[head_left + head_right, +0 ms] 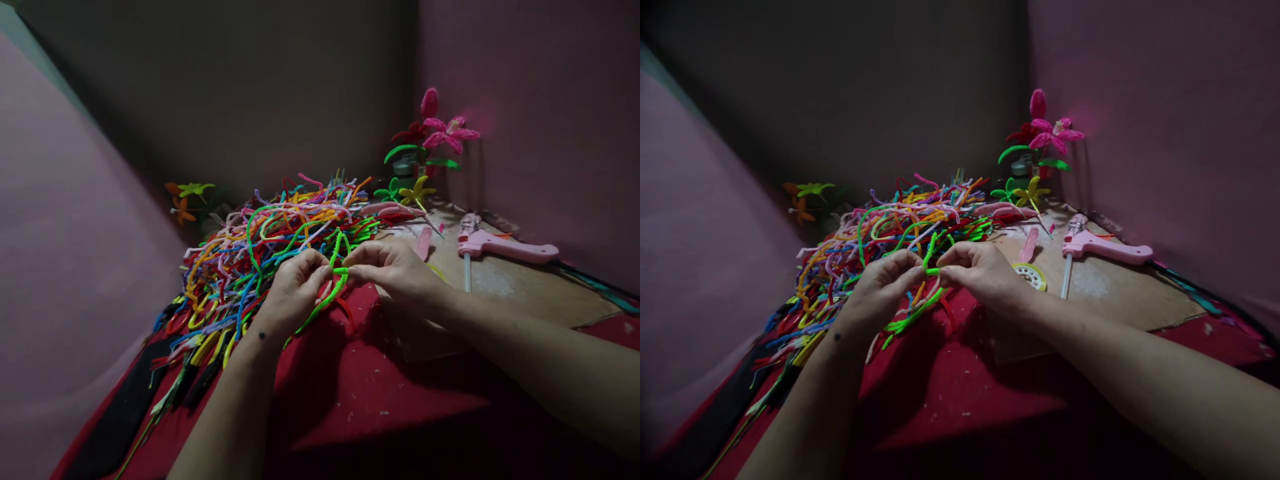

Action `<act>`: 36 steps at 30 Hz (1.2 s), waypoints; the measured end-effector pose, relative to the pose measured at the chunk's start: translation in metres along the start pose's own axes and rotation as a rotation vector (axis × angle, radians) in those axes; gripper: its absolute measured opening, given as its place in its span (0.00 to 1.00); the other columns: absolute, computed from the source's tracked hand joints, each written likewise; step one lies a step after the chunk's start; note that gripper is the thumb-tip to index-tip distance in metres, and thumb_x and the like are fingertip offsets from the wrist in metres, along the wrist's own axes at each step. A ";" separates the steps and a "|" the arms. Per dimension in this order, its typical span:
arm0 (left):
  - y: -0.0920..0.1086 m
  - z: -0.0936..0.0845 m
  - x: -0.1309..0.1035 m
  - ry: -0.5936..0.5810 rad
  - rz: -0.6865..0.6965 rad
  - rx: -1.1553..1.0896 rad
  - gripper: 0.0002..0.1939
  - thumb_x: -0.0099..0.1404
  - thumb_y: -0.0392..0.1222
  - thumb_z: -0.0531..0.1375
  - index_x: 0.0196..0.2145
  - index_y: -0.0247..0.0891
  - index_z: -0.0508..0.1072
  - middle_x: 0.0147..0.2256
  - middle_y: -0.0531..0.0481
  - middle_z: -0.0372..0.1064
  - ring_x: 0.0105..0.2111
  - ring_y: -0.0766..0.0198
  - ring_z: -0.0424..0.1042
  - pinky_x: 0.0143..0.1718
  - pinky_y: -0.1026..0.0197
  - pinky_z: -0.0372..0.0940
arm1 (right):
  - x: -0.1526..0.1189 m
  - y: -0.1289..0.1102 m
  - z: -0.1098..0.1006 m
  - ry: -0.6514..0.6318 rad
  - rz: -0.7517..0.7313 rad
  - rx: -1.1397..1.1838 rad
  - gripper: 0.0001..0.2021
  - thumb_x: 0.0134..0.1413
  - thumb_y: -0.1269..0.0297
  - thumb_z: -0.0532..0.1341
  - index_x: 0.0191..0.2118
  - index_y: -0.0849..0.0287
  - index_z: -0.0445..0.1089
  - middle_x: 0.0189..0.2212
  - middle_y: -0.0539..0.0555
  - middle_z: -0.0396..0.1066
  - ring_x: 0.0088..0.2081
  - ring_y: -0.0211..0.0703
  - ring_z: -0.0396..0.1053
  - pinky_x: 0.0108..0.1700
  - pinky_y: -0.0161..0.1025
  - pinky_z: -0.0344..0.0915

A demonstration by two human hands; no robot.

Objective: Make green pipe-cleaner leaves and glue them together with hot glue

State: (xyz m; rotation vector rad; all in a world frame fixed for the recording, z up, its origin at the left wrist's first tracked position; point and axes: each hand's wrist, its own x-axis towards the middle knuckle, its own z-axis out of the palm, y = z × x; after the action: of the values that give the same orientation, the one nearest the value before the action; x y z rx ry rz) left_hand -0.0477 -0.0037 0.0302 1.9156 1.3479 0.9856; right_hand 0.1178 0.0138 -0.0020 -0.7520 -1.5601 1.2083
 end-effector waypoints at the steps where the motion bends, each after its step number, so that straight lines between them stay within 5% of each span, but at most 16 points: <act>1: 0.000 0.000 0.000 0.014 -0.003 -0.013 0.05 0.55 0.39 0.56 0.25 0.35 0.64 0.22 0.56 0.58 0.23 0.70 0.56 0.25 0.67 0.54 | 0.001 0.000 0.000 -0.007 0.048 0.088 0.07 0.42 0.70 0.61 0.32 0.64 0.69 0.23 0.50 0.71 0.26 0.36 0.69 0.31 0.35 0.64; 5: 0.000 -0.001 0.000 0.046 -0.055 -0.056 0.06 0.55 0.40 0.57 0.25 0.35 0.65 0.22 0.56 0.58 0.23 0.71 0.56 0.24 0.67 0.53 | 0.001 -0.001 0.001 0.023 0.056 0.162 0.09 0.39 0.72 0.63 0.31 0.63 0.67 0.24 0.49 0.70 0.27 0.36 0.69 0.33 0.36 0.66; 11: -0.004 -0.008 0.000 -0.088 -0.154 -0.171 0.10 0.55 0.44 0.57 0.24 0.35 0.65 0.19 0.57 0.56 0.18 0.73 0.52 0.21 0.67 0.48 | -0.004 0.003 0.000 0.092 -0.312 -0.238 0.04 0.47 0.73 0.58 0.31 0.60 0.67 0.27 0.50 0.69 0.31 0.36 0.67 0.35 0.35 0.65; 20: 0.004 0.001 -0.002 -0.122 0.009 0.040 0.07 0.55 0.40 0.56 0.23 0.35 0.65 0.22 0.56 0.57 0.23 0.71 0.55 0.26 0.67 0.53 | -0.004 -0.003 -0.003 0.138 -0.635 -0.697 0.11 0.49 0.72 0.58 0.40 0.59 0.71 0.36 0.56 0.69 0.39 0.44 0.61 0.43 0.43 0.59; 23: 0.004 0.007 -0.003 -0.101 0.018 0.107 0.07 0.56 0.39 0.55 0.24 0.35 0.65 0.22 0.56 0.58 0.23 0.70 0.55 0.25 0.67 0.53 | -0.004 -0.003 -0.003 0.076 -0.574 -0.798 0.06 0.49 0.69 0.59 0.31 0.58 0.74 0.26 0.54 0.70 0.33 0.42 0.59 0.38 0.42 0.56; 27: 0.000 0.011 -0.002 -0.018 -0.015 0.110 0.06 0.57 0.40 0.54 0.25 0.35 0.66 0.22 0.55 0.59 0.23 0.70 0.57 0.24 0.67 0.53 | -0.004 -0.003 -0.002 0.038 -0.304 -0.695 0.09 0.49 0.68 0.59 0.22 0.61 0.73 0.17 0.50 0.65 0.25 0.36 0.58 0.30 0.36 0.54; 36: 0.000 0.010 -0.001 0.060 0.002 0.108 0.07 0.55 0.39 0.55 0.23 0.34 0.68 0.21 0.55 0.61 0.22 0.69 0.58 0.25 0.66 0.55 | -0.002 -0.001 -0.002 -0.111 -0.082 -0.408 0.10 0.49 0.67 0.57 0.24 0.63 0.74 0.18 0.50 0.68 0.22 0.34 0.62 0.25 0.32 0.54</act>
State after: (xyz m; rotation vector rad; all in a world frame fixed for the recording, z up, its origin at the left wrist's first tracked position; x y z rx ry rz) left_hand -0.0393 -0.0048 0.0245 1.9809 1.4613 0.9967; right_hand 0.1203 0.0125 -0.0011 -0.8811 -1.9413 0.8929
